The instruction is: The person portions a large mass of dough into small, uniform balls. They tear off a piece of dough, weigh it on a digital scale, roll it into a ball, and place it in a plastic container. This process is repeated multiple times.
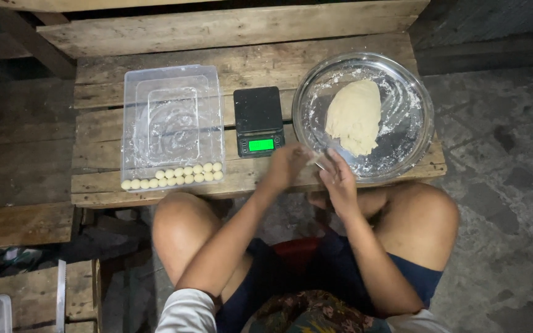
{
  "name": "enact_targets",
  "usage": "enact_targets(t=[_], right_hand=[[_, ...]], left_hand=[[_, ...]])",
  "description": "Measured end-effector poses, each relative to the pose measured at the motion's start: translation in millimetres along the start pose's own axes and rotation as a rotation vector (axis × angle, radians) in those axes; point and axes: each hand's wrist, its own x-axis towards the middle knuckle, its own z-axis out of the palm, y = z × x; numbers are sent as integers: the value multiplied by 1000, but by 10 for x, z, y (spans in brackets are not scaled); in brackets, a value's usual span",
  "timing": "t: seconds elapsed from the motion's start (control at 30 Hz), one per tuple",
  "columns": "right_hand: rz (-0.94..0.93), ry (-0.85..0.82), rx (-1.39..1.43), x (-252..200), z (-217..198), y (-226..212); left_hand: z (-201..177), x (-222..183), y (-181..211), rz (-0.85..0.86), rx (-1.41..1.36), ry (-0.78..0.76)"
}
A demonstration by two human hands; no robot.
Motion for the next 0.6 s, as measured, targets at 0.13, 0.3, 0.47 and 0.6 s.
enact_targets(t=[0.13, 0.3, 0.47, 0.6], right_hand=[[-27, 37, -53, 12, 8, 51], [-34, 101, -78, -9, 0, -11], [-45, 103, -103, -13, -48, 20], [-31, 108, -152, -2, -94, 67]], left_hand=[[-278, 156, -49, -73, -79, 191], [-593, 488, -330, -135, 89, 345], [-743, 956, -885, -83, 264, 393], [-810, 1055, -1101, 5, 576, 419]])
